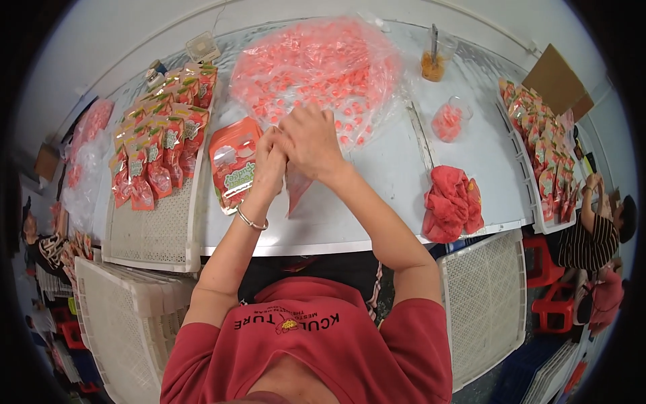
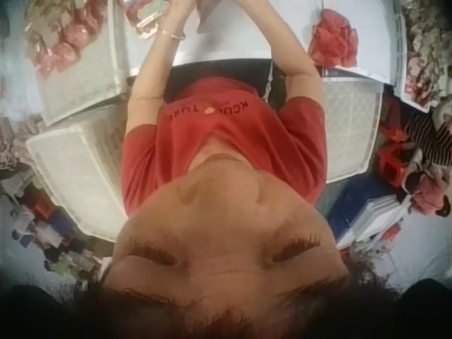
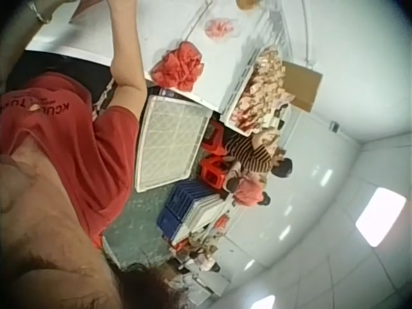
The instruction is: Packing small pink candies into plastic bags and sealing them.
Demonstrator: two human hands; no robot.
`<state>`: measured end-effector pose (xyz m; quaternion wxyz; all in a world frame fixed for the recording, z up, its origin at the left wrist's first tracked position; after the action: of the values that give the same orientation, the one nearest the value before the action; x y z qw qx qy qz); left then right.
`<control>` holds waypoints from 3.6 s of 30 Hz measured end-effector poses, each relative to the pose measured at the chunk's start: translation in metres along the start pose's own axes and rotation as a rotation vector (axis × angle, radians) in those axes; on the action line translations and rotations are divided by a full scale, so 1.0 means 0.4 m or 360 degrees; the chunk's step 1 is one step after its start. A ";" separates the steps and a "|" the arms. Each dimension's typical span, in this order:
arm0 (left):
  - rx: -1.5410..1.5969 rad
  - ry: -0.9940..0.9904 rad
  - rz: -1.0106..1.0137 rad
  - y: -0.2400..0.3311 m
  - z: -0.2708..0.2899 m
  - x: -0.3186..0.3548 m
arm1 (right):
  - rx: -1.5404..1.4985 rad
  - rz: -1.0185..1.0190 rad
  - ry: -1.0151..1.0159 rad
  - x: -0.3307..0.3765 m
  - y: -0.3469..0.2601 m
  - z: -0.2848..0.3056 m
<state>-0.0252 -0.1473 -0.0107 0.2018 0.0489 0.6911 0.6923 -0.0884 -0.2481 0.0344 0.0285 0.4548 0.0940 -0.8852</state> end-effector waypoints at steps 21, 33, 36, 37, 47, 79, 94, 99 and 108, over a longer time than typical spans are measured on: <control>0.0455 -0.0703 0.0133 0.072 0.113 -0.004 | -0.0923 0.0110 -0.0725 -0.073 -0.065 0.227; 0.0291 -0.0371 -0.0129 0.098 0.212 0.044 | -0.0646 0.0163 -0.0240 -0.060 -0.082 0.133; 0.0510 -0.0517 -0.0100 0.125 0.229 0.053 | -0.0609 -0.0132 -0.0457 -0.039 -0.076 0.087; 0.0467 -0.0469 -0.0092 0.137 0.236 0.060 | -0.0379 -0.0032 -0.0430 -0.038 -0.087 0.077; 0.0470 -0.0174 -0.0035 0.082 0.298 0.045 | -0.0975 -0.0571 -0.0846 -0.089 -0.103 0.036; 0.0428 0.1006 -0.0608 0.132 0.742 0.019 | -0.1129 0.0093 -0.0284 -0.361 -0.407 -0.370; -0.1877 0.1142 -0.0079 -0.368 0.768 -0.181 | -0.0557 -0.0199 0.0119 -0.083 -0.206 -0.555; -0.1870 0.1024 0.0125 -0.336 0.705 -0.196 | 0.0206 -0.0808 -0.0273 0.032 0.163 -0.521; -0.1955 0.0788 0.0150 -0.218 0.683 -0.142 | 0.0262 -0.0566 -0.0494 0.155 0.167 -0.542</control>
<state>0.1399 0.0860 -0.0731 -0.0024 -0.2054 0.1939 0.9593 0.0578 -0.2699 -0.1484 -0.1509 0.2906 0.0946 -0.9401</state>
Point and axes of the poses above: each hand's wrist, its own x-axis away from the middle knuckle, its own z-axis out of the back of the hand, y = z × x, the point moved 2 cm from there along -x, towards the middle knuckle, and after that the axes turned 11 degrees about y, right-handed, at the moved point
